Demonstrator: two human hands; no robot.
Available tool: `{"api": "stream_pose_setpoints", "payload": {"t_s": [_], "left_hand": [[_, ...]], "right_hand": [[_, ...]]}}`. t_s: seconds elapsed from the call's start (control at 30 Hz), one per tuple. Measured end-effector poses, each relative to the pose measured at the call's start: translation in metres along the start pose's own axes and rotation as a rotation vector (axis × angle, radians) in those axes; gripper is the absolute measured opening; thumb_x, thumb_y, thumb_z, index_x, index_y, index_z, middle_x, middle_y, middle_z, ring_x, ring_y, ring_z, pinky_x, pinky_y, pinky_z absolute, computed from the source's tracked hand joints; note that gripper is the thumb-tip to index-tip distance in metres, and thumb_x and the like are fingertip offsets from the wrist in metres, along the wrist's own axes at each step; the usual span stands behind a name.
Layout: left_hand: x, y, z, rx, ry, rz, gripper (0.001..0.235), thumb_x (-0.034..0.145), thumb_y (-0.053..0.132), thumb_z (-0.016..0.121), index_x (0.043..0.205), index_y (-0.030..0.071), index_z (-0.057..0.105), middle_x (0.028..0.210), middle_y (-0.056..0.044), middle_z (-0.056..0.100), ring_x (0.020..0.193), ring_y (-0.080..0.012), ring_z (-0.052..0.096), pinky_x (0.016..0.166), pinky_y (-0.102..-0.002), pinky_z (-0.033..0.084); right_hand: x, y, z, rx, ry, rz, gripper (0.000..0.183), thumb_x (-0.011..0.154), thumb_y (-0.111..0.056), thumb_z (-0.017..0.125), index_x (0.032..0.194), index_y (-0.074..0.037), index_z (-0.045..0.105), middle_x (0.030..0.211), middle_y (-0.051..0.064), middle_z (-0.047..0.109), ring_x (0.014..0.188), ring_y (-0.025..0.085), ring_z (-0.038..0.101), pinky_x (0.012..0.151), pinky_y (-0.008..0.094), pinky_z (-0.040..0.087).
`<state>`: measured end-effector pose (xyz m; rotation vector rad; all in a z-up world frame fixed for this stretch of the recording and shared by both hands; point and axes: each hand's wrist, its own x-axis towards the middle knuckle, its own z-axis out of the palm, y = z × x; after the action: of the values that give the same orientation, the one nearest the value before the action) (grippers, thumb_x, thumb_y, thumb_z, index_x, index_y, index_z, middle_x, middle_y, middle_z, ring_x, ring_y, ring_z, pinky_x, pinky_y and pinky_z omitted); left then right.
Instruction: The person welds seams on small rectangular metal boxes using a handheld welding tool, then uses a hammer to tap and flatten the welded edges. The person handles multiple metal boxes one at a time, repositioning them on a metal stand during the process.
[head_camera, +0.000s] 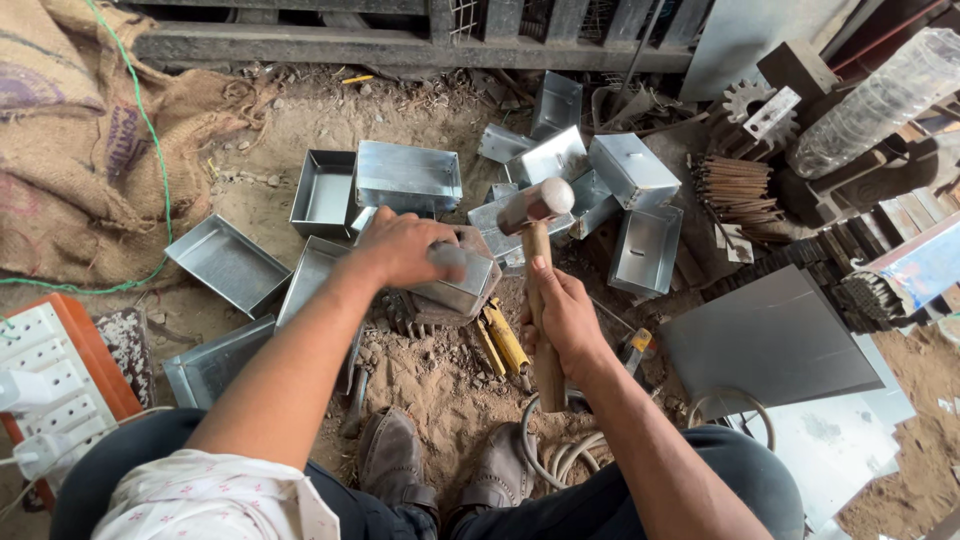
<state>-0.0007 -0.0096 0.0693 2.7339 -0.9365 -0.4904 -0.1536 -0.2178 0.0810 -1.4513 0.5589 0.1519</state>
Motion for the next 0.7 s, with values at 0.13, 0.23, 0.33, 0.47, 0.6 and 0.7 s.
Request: {"api": "stream_pose_setpoints", "payload": {"t_s": [0.13,0.23,0.33,0.47,0.6,0.7], "left_hand": [[-0.009,-0.009,0.005,-0.089,-0.085,-0.039,0.058,0.072,0.047,0.089,0.123,0.03,0.068,0.12,-0.001,0.075,0.109,-0.0197,0.071,0.1,-0.04,0.052],[-0.014,-0.004,0.031,0.023,0.176,0.067,0.043,0.08,0.038,0.085,0.119,0.026,0.071,0.121,-0.002,0.073,0.111,-0.025,0.069,0.098,-0.045,0.054],[-0.016,-0.006,0.049,0.125,0.075,0.075,0.03,0.085,0.037,0.081,0.112,0.026,0.073,0.115,-0.003,0.075,0.111,-0.0242,0.07,0.1,-0.044,0.053],[-0.017,-0.015,0.053,0.098,-0.011,0.059,0.022,0.085,0.035,0.081,0.103,0.023,0.076,0.113,-0.003,0.076,0.111,-0.0232,0.071,0.1,-0.043,0.054],[-0.013,-0.015,0.058,0.081,-0.063,0.101,0.021,0.088,0.037,0.08,0.106,0.026,0.078,0.116,0.0,0.077,0.116,-0.0218,0.07,0.111,-0.042,0.05],[-0.009,-0.022,0.06,0.17,0.008,0.114,0.066,0.075,0.05,0.085,0.131,0.024,0.061,0.14,-0.002,0.062,0.137,-0.0218,0.054,0.122,-0.043,0.04]], "right_hand": [[-0.009,-0.01,-0.004,-0.086,0.075,0.03,0.045,0.102,-0.05,0.046,0.1,-0.005,0.055,0.067,0.006,0.059,0.042,0.012,0.053,0.038,0.031,0.049],[-0.012,-0.012,-0.005,-0.096,0.119,-0.024,0.046,0.103,-0.049,0.048,0.099,-0.004,0.054,0.066,0.006,0.057,0.043,0.014,0.054,0.038,0.031,0.049],[-0.015,-0.012,-0.009,-0.115,0.102,-0.043,0.046,0.104,-0.047,0.049,0.097,-0.003,0.053,0.067,0.006,0.058,0.044,0.013,0.054,0.039,0.031,0.049],[-0.02,-0.011,-0.007,-0.214,0.071,-0.048,0.044,0.104,-0.045,0.051,0.101,-0.001,0.056,0.066,0.005,0.058,0.045,0.012,0.054,0.039,0.031,0.048],[-0.024,-0.012,-0.003,-0.295,0.035,-0.015,0.044,0.103,-0.045,0.052,0.108,-0.002,0.061,0.066,0.005,0.059,0.044,0.011,0.054,0.039,0.029,0.05],[-0.026,-0.009,0.0,-0.306,0.017,0.029,0.045,0.102,-0.045,0.052,0.111,-0.002,0.061,0.066,0.005,0.06,0.043,0.01,0.054,0.039,0.028,0.051]]}}
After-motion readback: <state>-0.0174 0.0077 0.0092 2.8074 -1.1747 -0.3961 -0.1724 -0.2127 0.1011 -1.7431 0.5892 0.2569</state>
